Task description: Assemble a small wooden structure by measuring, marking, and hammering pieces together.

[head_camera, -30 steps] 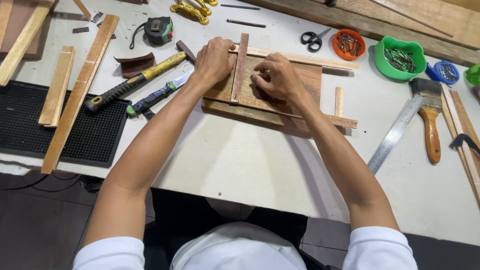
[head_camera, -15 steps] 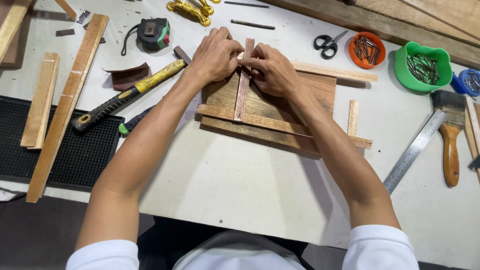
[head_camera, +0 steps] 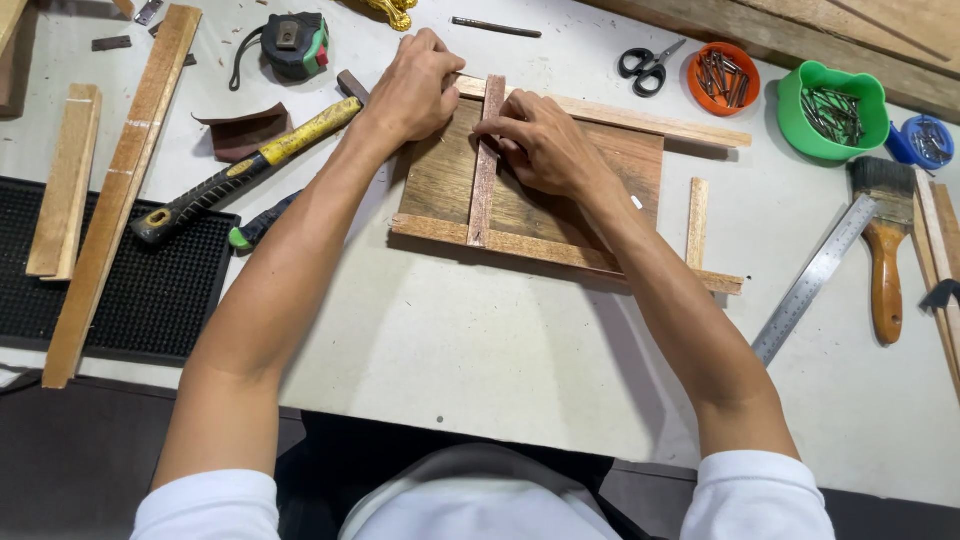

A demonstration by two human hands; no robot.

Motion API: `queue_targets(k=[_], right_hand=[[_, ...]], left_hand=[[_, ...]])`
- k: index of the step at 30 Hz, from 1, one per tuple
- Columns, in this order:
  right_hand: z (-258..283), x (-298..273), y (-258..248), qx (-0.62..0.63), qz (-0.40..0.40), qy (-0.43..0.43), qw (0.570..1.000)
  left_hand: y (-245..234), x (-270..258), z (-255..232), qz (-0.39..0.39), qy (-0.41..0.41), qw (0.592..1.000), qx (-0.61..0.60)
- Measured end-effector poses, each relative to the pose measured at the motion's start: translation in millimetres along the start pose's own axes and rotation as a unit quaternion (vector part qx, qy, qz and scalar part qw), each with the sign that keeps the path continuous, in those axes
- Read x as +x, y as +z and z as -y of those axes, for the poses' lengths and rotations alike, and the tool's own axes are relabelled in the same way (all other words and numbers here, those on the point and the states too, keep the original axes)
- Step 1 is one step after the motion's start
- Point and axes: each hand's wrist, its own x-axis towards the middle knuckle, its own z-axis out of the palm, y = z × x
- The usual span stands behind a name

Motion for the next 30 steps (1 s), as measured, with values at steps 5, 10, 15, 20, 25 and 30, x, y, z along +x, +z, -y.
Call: queue_targets(k=[5,10,15,20,25,30], right_hand=[[-0.9,0.1,-2.2,0.004,-0.004,-0.003,1.0],[-21.1,4.8,0.3,-0.057,-0.062,0.037,0.996],[-54.4,5.2,25.8,0.045,-0.099,0.137,0.985],[-44.7,8.2,21.1,0.051,-0.112,0.125,0.984],[-47.4,7.7,21.3,0.047,-0.116,0.121,0.985],[-45.6,6.8,22.3,0.059,-0.128,0.119,0.983]], left_hand=[[-19.2,-4.0,-16.7,-0.001,-0.047,0.999,-0.007],[-9.3,2.6,-0.5,-0.017,-0.039,0.999,-0.012],[-9.3,3.6,5.1,-0.035,-0.024,0.998,-0.036],[0.7,6.9,19.7,-0.029,-0.045,0.997,-0.051],[6.6,10.0,22.7,-0.08,0.0,0.996,-0.032],[-10.8,7.7,5.4,-0.041,-0.057,0.996,-0.057]])
